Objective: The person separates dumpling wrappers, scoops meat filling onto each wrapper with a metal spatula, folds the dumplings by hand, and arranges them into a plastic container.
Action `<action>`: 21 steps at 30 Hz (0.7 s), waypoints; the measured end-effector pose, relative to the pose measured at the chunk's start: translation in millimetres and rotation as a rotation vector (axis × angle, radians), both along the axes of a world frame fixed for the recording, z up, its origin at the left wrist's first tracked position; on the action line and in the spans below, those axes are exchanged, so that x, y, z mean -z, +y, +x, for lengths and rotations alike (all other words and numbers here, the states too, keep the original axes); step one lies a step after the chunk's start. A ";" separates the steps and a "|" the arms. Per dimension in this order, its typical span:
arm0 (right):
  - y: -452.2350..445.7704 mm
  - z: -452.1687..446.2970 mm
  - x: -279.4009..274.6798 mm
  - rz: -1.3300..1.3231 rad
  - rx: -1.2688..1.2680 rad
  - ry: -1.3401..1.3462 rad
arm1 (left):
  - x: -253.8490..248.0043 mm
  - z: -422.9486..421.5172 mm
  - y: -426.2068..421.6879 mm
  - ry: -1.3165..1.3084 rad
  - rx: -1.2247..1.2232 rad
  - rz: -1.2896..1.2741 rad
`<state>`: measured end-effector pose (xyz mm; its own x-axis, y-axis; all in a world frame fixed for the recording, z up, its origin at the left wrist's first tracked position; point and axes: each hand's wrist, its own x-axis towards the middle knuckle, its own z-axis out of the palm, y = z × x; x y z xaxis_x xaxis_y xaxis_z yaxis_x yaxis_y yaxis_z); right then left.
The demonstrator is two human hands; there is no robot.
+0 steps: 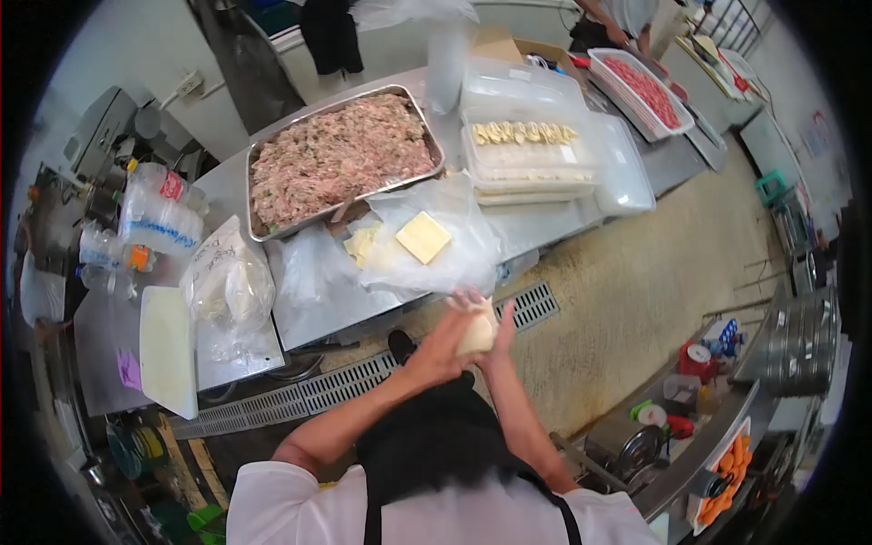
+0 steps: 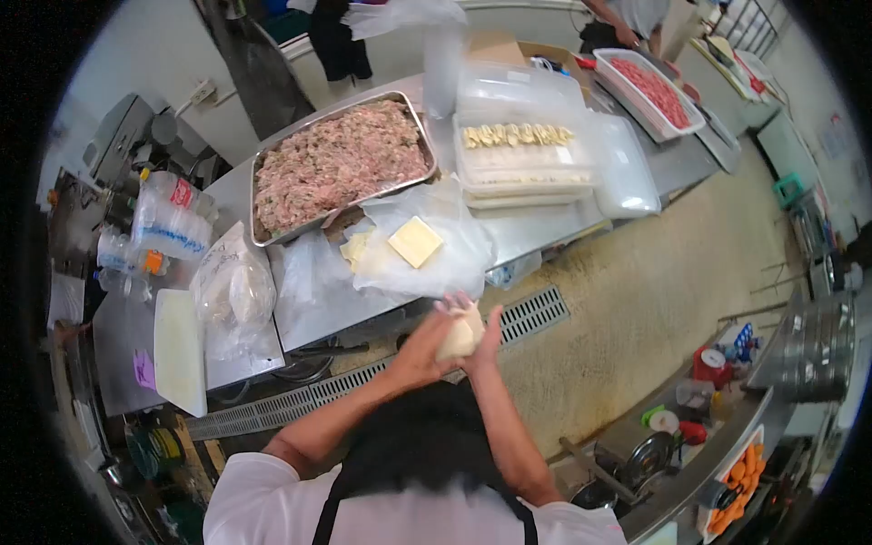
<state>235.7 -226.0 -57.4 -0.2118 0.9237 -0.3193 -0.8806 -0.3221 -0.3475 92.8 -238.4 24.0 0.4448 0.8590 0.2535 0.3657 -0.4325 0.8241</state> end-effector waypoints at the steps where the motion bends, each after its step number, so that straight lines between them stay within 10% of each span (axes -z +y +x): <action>1: -8.0 4.1 2.3 0.012 -0.020 -0.001 | 16.0 -0.4 2.0 0.025 0.082 -0.098; 7: -30.2 24.9 11.4 0.024 0.022 -0.145 | 49.9 14.1 35.6 0.142 -0.162 -0.209; 11: -36.9 62.0 16.5 -0.069 0.118 -0.250 | 51.3 52.4 23.3 -0.119 0.194 -0.068; 13: -50.9 59.7 -3.5 -0.103 0.208 -0.132 | 66.3 54.2 48.1 -0.011 0.083 -0.251; 14: -54.4 77.9 38.6 0.285 0.013 0.636 | 73.2 57.9 51.5 0.078 -0.035 -0.294; 15: -56.2 82.3 33.2 0.287 0.013 0.636 | 70.6 65.1 45.3 0.077 -0.034 -0.292; 17: -57.0 85.1 12.6 -0.076 0.163 -0.149 | 50.1 78.9 27.8 0.008 0.185 -0.181; 21: -69.2 85.8 4.3 -0.097 0.235 -0.183 | 66.7 89.1 41.3 0.020 0.067 -0.166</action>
<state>321.4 -295.1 -61.6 0.0729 0.9038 -0.4216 -0.8604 -0.1568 -0.4850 181.9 -197.0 -42.6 0.5059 0.8566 0.1015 0.3578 -0.3154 0.8789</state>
